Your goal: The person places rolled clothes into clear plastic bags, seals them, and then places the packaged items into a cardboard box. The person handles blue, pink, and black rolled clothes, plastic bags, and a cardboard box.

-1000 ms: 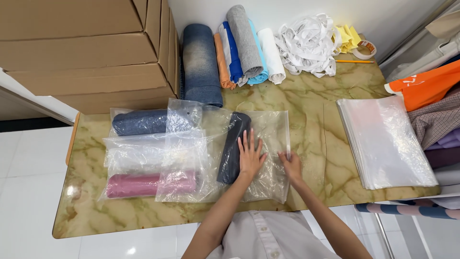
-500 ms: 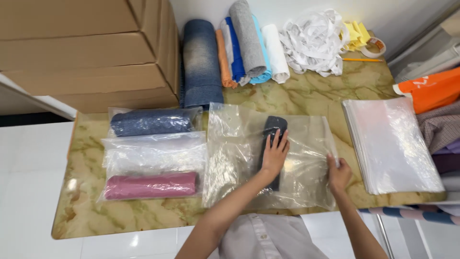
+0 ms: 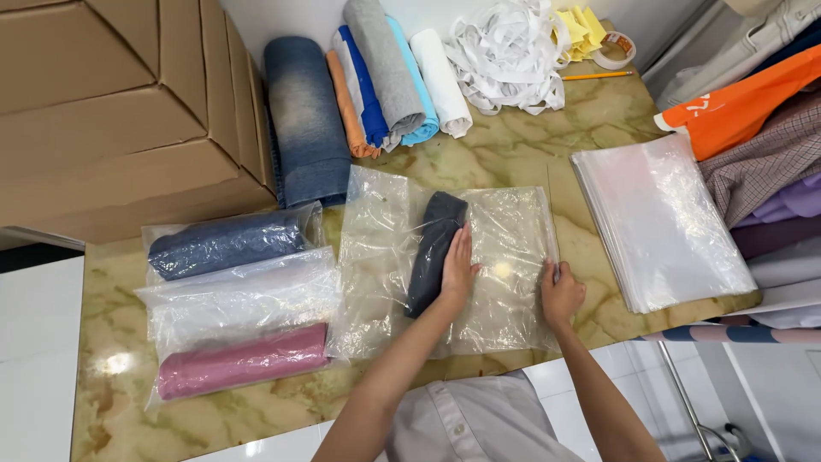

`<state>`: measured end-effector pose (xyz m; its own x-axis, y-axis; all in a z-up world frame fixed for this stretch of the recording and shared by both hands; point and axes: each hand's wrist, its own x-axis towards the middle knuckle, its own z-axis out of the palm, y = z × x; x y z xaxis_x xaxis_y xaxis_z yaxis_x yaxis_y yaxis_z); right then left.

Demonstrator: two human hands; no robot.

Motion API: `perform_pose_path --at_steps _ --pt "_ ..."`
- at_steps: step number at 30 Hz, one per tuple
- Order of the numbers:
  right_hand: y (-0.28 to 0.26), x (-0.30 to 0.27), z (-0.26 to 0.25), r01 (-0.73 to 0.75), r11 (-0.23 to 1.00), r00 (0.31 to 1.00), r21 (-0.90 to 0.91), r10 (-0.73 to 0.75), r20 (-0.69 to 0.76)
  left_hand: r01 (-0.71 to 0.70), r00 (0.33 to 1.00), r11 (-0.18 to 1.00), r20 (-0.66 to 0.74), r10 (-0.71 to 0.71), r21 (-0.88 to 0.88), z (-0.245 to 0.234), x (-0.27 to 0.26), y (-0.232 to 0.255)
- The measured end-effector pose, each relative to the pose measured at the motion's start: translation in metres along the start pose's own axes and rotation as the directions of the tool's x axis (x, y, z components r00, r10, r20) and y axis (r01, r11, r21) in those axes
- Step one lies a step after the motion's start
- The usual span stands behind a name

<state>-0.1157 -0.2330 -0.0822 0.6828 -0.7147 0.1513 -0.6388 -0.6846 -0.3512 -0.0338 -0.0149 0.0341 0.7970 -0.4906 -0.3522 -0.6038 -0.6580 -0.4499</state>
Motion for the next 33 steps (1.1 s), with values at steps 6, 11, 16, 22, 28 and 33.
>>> perform_pose_path --at_steps 6,11,16,22,28,33 --pt "0.016 0.016 -0.014 -0.029 0.993 0.989 0.112 0.013 0.145 -0.243 0.896 0.941 -0.425 0.125 -0.236 0.055 0.033 -0.004" --pt "0.017 0.016 -0.02 -0.106 0.979 0.972 0.175 0.065 0.224 -0.26 0.784 0.903 -0.621 -0.009 -0.342 0.064 0.035 -0.028" --pt "-0.018 0.045 -0.046 -0.148 0.976 0.941 0.157 0.09 0.327 -0.118 0.839 0.914 -0.532 -0.118 -0.389 0.06 0.052 -0.05" --pt "-0.021 0.087 0.007 -0.167 0.944 0.911 0.285 0.037 0.411 -0.214 0.871 0.903 -0.491 0.004 -0.371 0.069 0.064 -0.044" --pt "0.006 0.077 -0.018 -0.065 0.874 0.988 0.482 -0.01 0.151 -0.121 0.897 0.94 -0.44 -0.034 -0.319 0.041 0.04 -0.039" --pt "0.041 0.061 -0.017 -0.233 0.871 0.945 0.433 0.098 0.312 -0.071 0.949 0.995 -0.312 0.048 -0.063 0.033 0.034 -0.014"
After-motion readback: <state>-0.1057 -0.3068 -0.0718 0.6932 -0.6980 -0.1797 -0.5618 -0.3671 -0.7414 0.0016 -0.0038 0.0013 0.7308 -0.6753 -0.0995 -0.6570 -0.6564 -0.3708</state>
